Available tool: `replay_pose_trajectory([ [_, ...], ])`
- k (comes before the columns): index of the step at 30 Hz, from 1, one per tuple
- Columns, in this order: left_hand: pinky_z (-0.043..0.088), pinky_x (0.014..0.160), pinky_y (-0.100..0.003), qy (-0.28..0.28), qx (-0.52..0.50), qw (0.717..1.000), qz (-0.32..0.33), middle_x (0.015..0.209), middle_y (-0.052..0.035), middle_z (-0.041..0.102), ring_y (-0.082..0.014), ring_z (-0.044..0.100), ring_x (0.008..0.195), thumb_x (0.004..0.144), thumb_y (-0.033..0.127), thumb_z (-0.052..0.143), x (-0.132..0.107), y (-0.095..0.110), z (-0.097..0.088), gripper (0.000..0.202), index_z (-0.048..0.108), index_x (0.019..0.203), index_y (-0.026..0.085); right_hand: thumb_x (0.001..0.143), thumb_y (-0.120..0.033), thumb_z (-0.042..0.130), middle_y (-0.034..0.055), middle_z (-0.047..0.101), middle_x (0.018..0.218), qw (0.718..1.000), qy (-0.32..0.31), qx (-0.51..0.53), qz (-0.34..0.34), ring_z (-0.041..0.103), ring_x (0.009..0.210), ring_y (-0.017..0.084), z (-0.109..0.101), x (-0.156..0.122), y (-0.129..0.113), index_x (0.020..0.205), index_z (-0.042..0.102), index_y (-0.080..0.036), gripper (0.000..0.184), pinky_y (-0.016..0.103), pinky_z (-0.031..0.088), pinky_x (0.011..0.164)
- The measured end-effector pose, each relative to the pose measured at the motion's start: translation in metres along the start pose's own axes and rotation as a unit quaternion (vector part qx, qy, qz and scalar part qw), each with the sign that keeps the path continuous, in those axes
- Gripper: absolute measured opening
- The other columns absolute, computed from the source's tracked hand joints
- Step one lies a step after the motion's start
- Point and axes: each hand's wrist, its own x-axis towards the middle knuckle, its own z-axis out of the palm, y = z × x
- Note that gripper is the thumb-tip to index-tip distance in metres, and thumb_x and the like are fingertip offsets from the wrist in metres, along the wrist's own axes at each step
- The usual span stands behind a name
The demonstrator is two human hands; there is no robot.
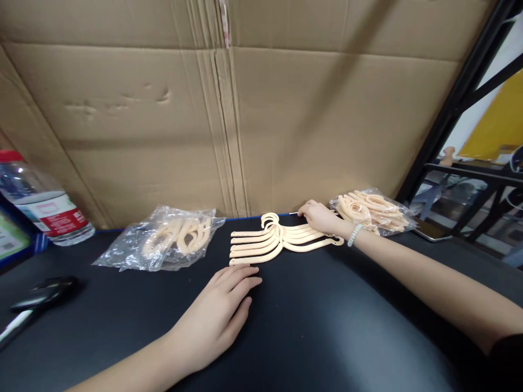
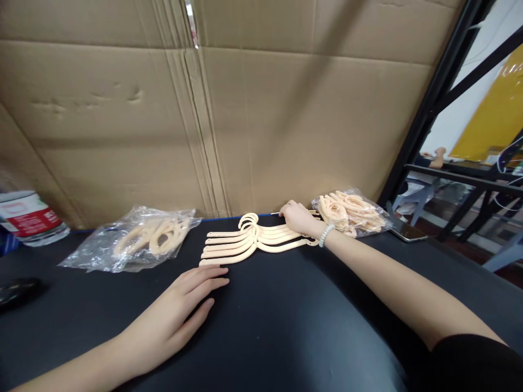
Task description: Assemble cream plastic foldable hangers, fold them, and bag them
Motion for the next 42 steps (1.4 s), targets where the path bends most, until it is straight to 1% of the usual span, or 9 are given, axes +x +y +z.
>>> replay_pose_trajectory([
  [7, 0.046, 0.105, -0.047, 0.011, -0.017, 1.000, 0.010, 0.130, -0.0091, 0.061, -0.0277, 0.053, 0.123, 0.091, 0.014, 0.044, -0.001, 0.001, -0.001, 0.033, 0.060, 0.119, 0.023, 0.085, -0.011, 0.048, 0.0106, 0.071, 0.108, 0.992, 0.057, 0.109, 0.026, 0.061, 0.108, 0.026, -0.027, 0.001, -0.002, 0.103, 0.073, -0.017, 0.032, 0.047, 0.048, 0.098],
  [13, 0.046, 0.104, -0.044, 0.016, -0.046, 0.999, 0.018, 0.126, -0.0091, 0.062, -0.0264, 0.054, 0.121, 0.090, 0.013, 0.046, 0.000, 0.005, -0.004, 0.034, 0.059, 0.119, 0.023, 0.092, -0.024, 0.048, 0.0110, 0.072, 0.109, 0.965, 0.036, 0.257, 0.047, 0.069, 0.090, 0.019, -0.056, -0.033, -0.049, 0.122, 0.064, -0.016, 0.036, 0.034, 0.057, 0.080],
  [18, 0.052, 0.095, -0.040, 0.047, -0.146, 0.988, -0.031, 0.118, -0.0089, 0.066, -0.0241, 0.062, 0.109, 0.091, 0.020, 0.048, 0.004, 0.007, -0.005, 0.029, 0.059, 0.118, 0.022, 0.082, -0.026, 0.067, 0.0088, 0.072, 0.107, 0.836, -0.047, 0.544, 0.061, 0.067, 0.097, 0.020, -0.056, -0.070, -0.102, 0.114, 0.069, -0.017, 0.033, 0.038, 0.052, 0.093],
  [22, 0.057, 0.069, -0.033, 0.028, -0.345, 0.923, -0.169, 0.105, -0.0087, 0.071, -0.0177, 0.066, 0.074, 0.086, 0.031, 0.059, 0.010, 0.018, -0.004, 0.035, 0.059, 0.118, 0.018, 0.084, -0.027, 0.068, 0.0069, 0.071, 0.110, 0.791, -0.101, 0.604, 0.011, 0.065, 0.104, 0.020, -0.050, -0.087, -0.131, 0.118, 0.068, -0.021, 0.034, 0.041, 0.048, 0.100],
  [27, 0.052, 0.060, -0.027, -0.014, -0.479, 0.850, -0.219, 0.079, -0.0038, 0.071, -0.0140, 0.060, 0.061, 0.081, 0.034, 0.067, 0.013, 0.029, -0.006, 0.023, 0.065, 0.095, 0.016, 0.090, -0.031, 0.063, 0.0082, 0.066, 0.120, 0.773, -0.146, 0.616, -0.051, 0.059, 0.116, 0.021, -0.052, -0.093, -0.146, 0.131, 0.057, -0.022, 0.043, 0.041, 0.047, 0.102],
  [30, 0.050, 0.059, -0.027, 0.010, -0.505, 0.829, -0.241, 0.076, -0.0032, 0.069, -0.0127, 0.058, 0.058, 0.081, 0.038, 0.068, 0.013, 0.028, -0.007, 0.024, 0.063, 0.087, 0.015, 0.092, -0.031, 0.057, 0.0102, 0.058, 0.132, 0.813, -0.117, 0.568, -0.061, 0.057, 0.120, 0.021, -0.051, -0.094, -0.137, 0.136, 0.050, -0.024, 0.045, 0.039, 0.051, 0.097],
  [35, 0.049, 0.061, -0.026, 0.045, -0.515, 0.827, -0.223, 0.081, -0.0037, 0.069, -0.0125, 0.060, 0.063, 0.087, 0.041, 0.065, 0.013, 0.022, -0.004, 0.026, 0.060, 0.082, 0.016, 0.092, -0.024, 0.051, 0.0124, 0.057, 0.133, 0.975, 0.037, 0.194, -0.099, 0.052, 0.123, 0.028, -0.039, -0.090, -0.093, 0.132, 0.051, -0.021, 0.040, 0.051, 0.042, 0.104],
  [38, 0.050, 0.062, -0.027, 0.059, -0.532, 0.815, -0.224, 0.086, -0.0057, 0.073, -0.0139, 0.063, 0.066, 0.095, 0.045, 0.052, 0.011, 0.021, -0.003, 0.028, 0.051, 0.087, 0.018, 0.092, -0.023, 0.050, 0.0144, 0.066, 0.110, 0.992, 0.038, 0.067, -0.099, 0.057, 0.107, 0.029, -0.029, -0.086, -0.072, 0.114, 0.062, -0.017, 0.025, 0.049, 0.047, 0.094],
  [42, 0.046, 0.055, -0.024, 0.075, -0.542, 0.799, -0.249, 0.072, -0.0023, 0.072, -0.0117, 0.058, 0.056, 0.099, 0.047, 0.043, 0.009, 0.019, -0.001, 0.030, 0.042, 0.084, 0.021, 0.093, -0.026, 0.051, 0.0101, 0.066, 0.093, 0.994, 0.010, 0.052, -0.096, 0.058, 0.093, 0.026, -0.021, -0.083, -0.068, 0.096, 0.063, -0.019, 0.014, 0.043, 0.048, 0.083],
])
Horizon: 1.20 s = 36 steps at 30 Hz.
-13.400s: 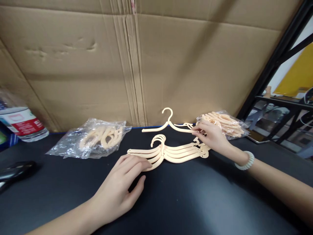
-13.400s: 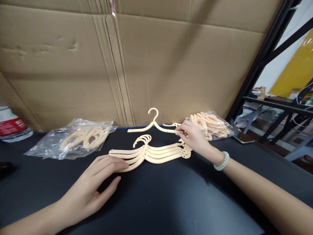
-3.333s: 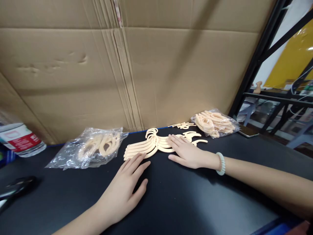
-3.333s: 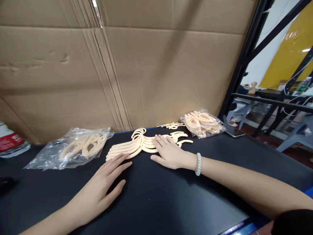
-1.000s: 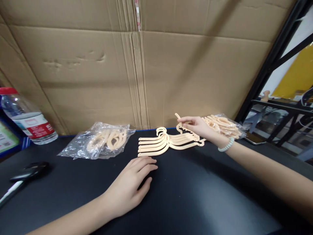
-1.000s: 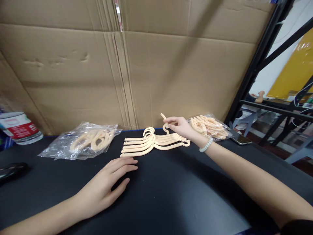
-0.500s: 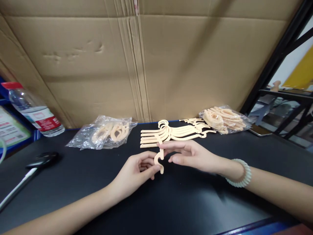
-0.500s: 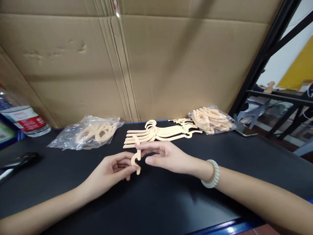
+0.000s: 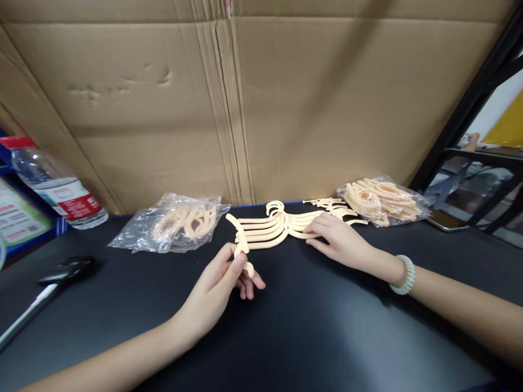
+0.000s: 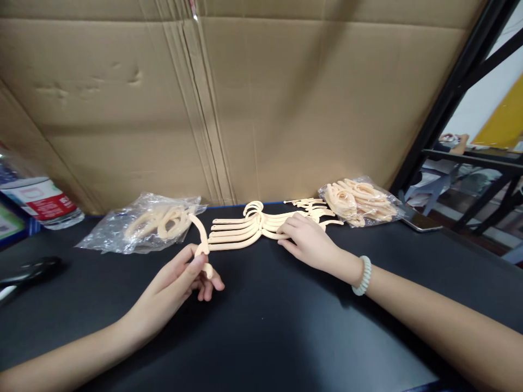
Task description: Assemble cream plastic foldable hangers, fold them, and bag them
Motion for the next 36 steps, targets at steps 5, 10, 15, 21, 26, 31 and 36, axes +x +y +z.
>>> replay_pose_trajectory([
  [5, 0.044, 0.055, -0.022, 0.051, -0.051, 0.997, 0.021, 0.067, 0.0015, 0.069, -0.0103, 0.056, 0.056, 0.092, 0.040, 0.061, 0.003, -0.003, -0.004, 0.027, 0.045, 0.084, 0.020, 0.093, -0.024, 0.051, 0.0072, 0.061, 0.085, 0.999, -0.008, 0.029, 0.018, 0.056, 0.083, 0.023, 0.001, 0.000, -0.008, 0.083, 0.056, -0.020, 0.012, 0.036, 0.047, 0.075],
  [10, 0.043, 0.057, -0.020, 0.090, -0.074, 0.993, 0.015, 0.069, 0.0008, 0.069, -0.0088, 0.056, 0.058, 0.085, 0.032, 0.071, 0.006, -0.004, -0.009, 0.022, 0.055, 0.087, 0.017, 0.090, -0.021, 0.052, 0.0050, 0.059, 0.083, 0.995, 0.005, 0.088, 0.050, 0.055, 0.075, 0.019, 0.002, -0.001, -0.009, 0.083, 0.052, -0.020, 0.008, 0.031, 0.046, 0.067],
  [15, 0.044, 0.061, -0.020, 0.111, -0.063, 0.992, 0.024, 0.076, -0.0013, 0.068, -0.0099, 0.056, 0.065, 0.079, 0.029, 0.076, 0.008, -0.003, -0.011, 0.019, 0.065, 0.084, 0.014, 0.089, -0.018, 0.052, 0.0032, 0.061, 0.085, 0.986, 0.017, 0.146, 0.082, 0.058, 0.076, 0.019, 0.007, -0.003, -0.009, 0.087, 0.048, -0.022, 0.006, 0.032, 0.048, 0.069],
  [21, 0.043, 0.062, -0.019, 0.123, -0.076, 0.989, 0.029, 0.074, 0.0010, 0.061, -0.0097, 0.052, 0.066, 0.076, 0.031, 0.079, 0.007, -0.007, -0.013, 0.019, 0.067, 0.080, 0.016, 0.092, -0.016, 0.045, 0.0056, 0.060, 0.093, 0.984, 0.067, 0.155, 0.065, 0.059, 0.083, 0.020, 0.003, -0.004, -0.015, 0.100, 0.046, -0.022, 0.010, 0.034, 0.049, 0.074],
  [26, 0.045, 0.065, -0.018, 0.111, -0.122, 0.986, 0.028, 0.084, 0.0014, 0.059, -0.0089, 0.051, 0.070, 0.073, 0.032, 0.082, 0.007, -0.004, -0.012, 0.023, 0.065, 0.079, 0.018, 0.098, -0.022, 0.041, 0.0020, 0.054, 0.075, 0.988, 0.111, 0.101, 0.025, 0.052, 0.067, 0.017, -0.002, -0.005, -0.023, 0.078, 0.044, -0.021, 0.020, 0.029, 0.043, 0.062],
  [31, 0.050, 0.082, -0.026, 0.046, -0.147, 0.988, -0.018, 0.118, -0.0033, 0.058, -0.0155, 0.056, 0.094, 0.074, 0.033, 0.082, 0.008, 0.002, -0.016, 0.025, 0.062, 0.077, 0.018, 0.099, -0.022, 0.042, 0.0013, 0.055, 0.071, 0.980, 0.177, 0.090, -0.018, 0.053, 0.063, 0.015, -0.001, -0.007, -0.024, 0.080, 0.049, -0.020, 0.020, 0.027, 0.044, 0.060],
  [36, 0.050, 0.076, -0.022, 0.006, -0.167, 0.986, -0.022, 0.116, -0.0052, 0.061, -0.0157, 0.054, 0.098, 0.077, 0.028, 0.079, 0.010, 0.002, -0.021, 0.021, 0.061, 0.077, 0.018, 0.098, -0.019, 0.041, 0.0049, 0.060, 0.077, 0.970, 0.224, 0.076, -0.049, 0.059, 0.070, 0.018, -0.001, -0.008, -0.024, 0.088, 0.053, -0.019, 0.016, 0.029, 0.047, 0.064],
])
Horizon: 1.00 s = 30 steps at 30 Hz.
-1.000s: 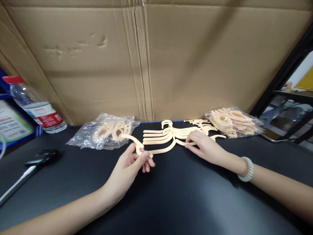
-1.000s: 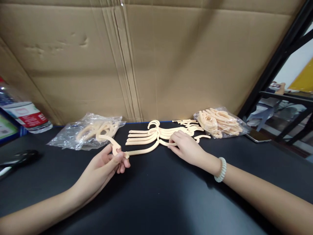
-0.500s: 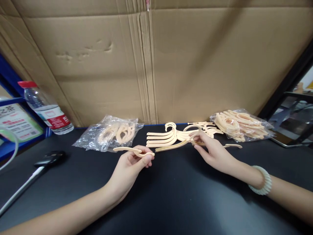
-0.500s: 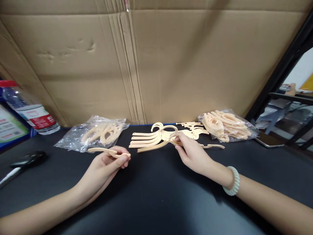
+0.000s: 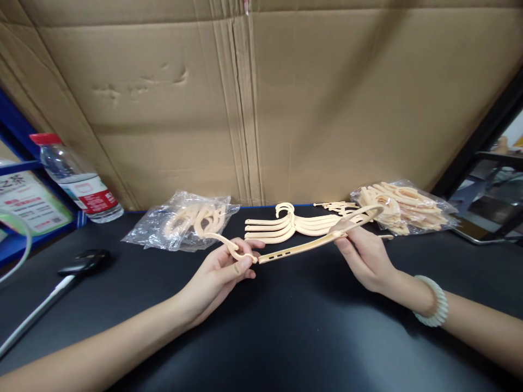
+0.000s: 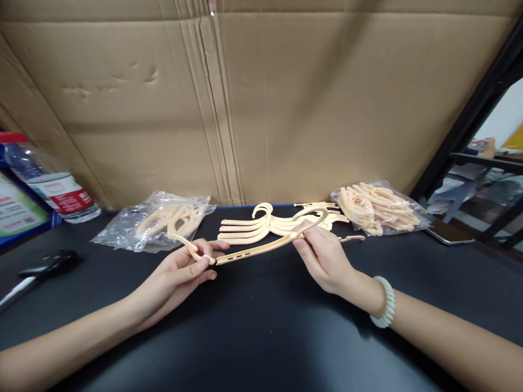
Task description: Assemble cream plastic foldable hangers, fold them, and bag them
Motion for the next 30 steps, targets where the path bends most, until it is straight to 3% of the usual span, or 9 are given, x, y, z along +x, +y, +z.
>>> replay_pose_trajectory([
  [5, 0.050, 0.077, -0.024, -0.058, -0.011, 0.998, -0.011, 0.105, -0.0055, 0.066, -0.0150, 0.062, 0.087, 0.080, 0.028, 0.077, 0.0017, -0.0010, -0.0026, 0.021, 0.061, 0.078, 0.016, 0.096, -0.017, 0.045, 0.0067, 0.065, 0.083, 1.000, 0.009, -0.009, -0.023, 0.063, 0.078, 0.020, 0.0009, -0.0003, -0.0021, 0.094, 0.055, -0.018, 0.011, 0.031, 0.051, 0.070],
  [10, 0.049, 0.074, -0.023, -0.078, -0.024, 0.997, -0.010, 0.098, -0.0047, 0.068, -0.0142, 0.064, 0.081, 0.080, 0.026, 0.077, 0.0016, -0.0015, -0.0039, 0.020, 0.060, 0.078, 0.016, 0.095, -0.014, 0.044, 0.0077, 0.067, 0.087, 0.999, 0.017, 0.012, -0.026, 0.065, 0.083, 0.021, 0.0004, -0.0008, -0.0034, 0.093, 0.057, -0.019, 0.014, 0.033, 0.052, 0.072],
  [30, 0.046, 0.073, -0.026, -0.046, -0.013, 0.999, -0.019, 0.090, -0.0047, 0.067, -0.0145, 0.061, 0.075, 0.077, 0.029, 0.079, 0.0008, -0.0001, 0.0018, 0.022, 0.063, 0.078, 0.015, 0.093, -0.019, 0.046, 0.0079, 0.069, 0.086, 1.000, -0.005, 0.017, -0.016, 0.067, 0.082, 0.023, 0.0012, -0.0039, -0.0024, 0.094, 0.060, -0.020, 0.014, 0.039, 0.055, 0.074],
])
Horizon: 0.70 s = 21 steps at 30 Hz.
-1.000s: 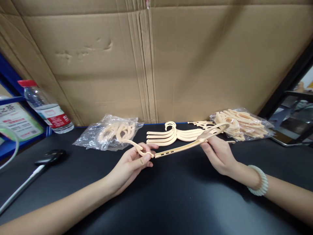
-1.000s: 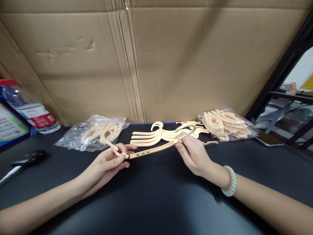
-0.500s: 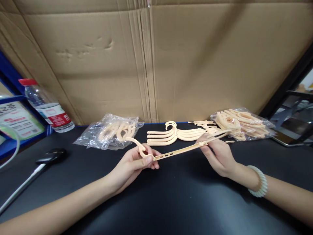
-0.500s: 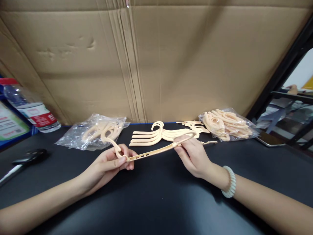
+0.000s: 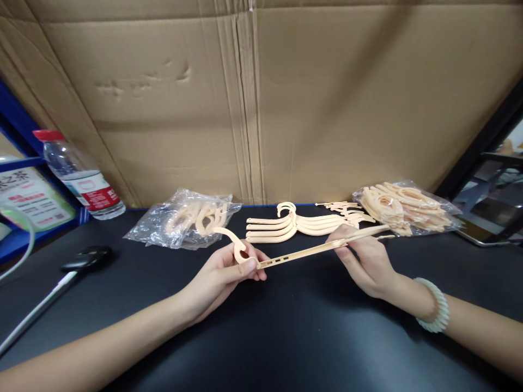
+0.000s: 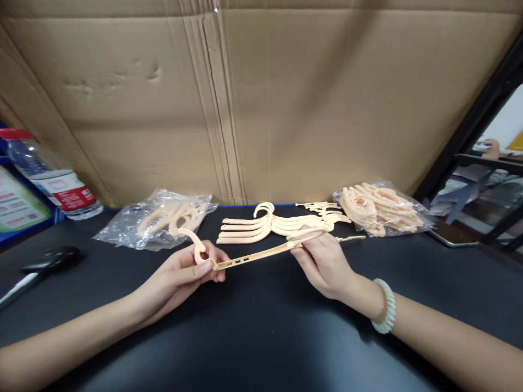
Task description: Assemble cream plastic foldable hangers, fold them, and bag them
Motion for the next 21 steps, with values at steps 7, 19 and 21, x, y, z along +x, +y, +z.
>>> replay_pose_trajectory([
  [7, 0.044, 0.071, -0.026, 0.014, 0.020, 1.000, 0.007, 0.082, -0.0037, 0.068, -0.0127, 0.059, 0.069, 0.074, 0.030, 0.081, 0.001, -0.001, 0.000, 0.024, 0.063, 0.075, 0.014, 0.093, -0.018, 0.046, 0.0074, 0.067, 0.081, 1.000, 0.001, 0.008, -0.015, 0.065, 0.077, 0.023, 0.000, 0.002, -0.003, 0.089, 0.059, -0.020, 0.013, 0.038, 0.053, 0.072],
  [19, 0.040, 0.060, -0.024, 0.078, 0.033, 0.996, 0.006, 0.065, -0.0004, 0.064, -0.0111, 0.053, 0.058, 0.065, 0.023, 0.082, -0.001, 0.003, 0.006, 0.028, 0.056, 0.065, 0.015, 0.090, -0.011, 0.047, 0.0038, 0.066, 0.075, 0.998, 0.004, 0.046, -0.032, 0.062, 0.066, 0.018, -0.001, 0.007, -0.021, 0.091, 0.060, -0.020, 0.016, 0.032, 0.050, 0.063],
  [21, 0.039, 0.059, -0.023, 0.087, 0.034, 0.996, 0.007, 0.064, 0.0002, 0.063, -0.0107, 0.053, 0.057, 0.065, 0.020, 0.080, -0.001, 0.002, 0.007, 0.027, 0.053, 0.064, 0.015, 0.089, -0.010, 0.047, 0.0032, 0.065, 0.074, 0.998, 0.001, 0.052, -0.034, 0.061, 0.064, 0.017, -0.001, 0.008, -0.024, 0.092, 0.060, -0.020, 0.017, 0.031, 0.048, 0.061],
])
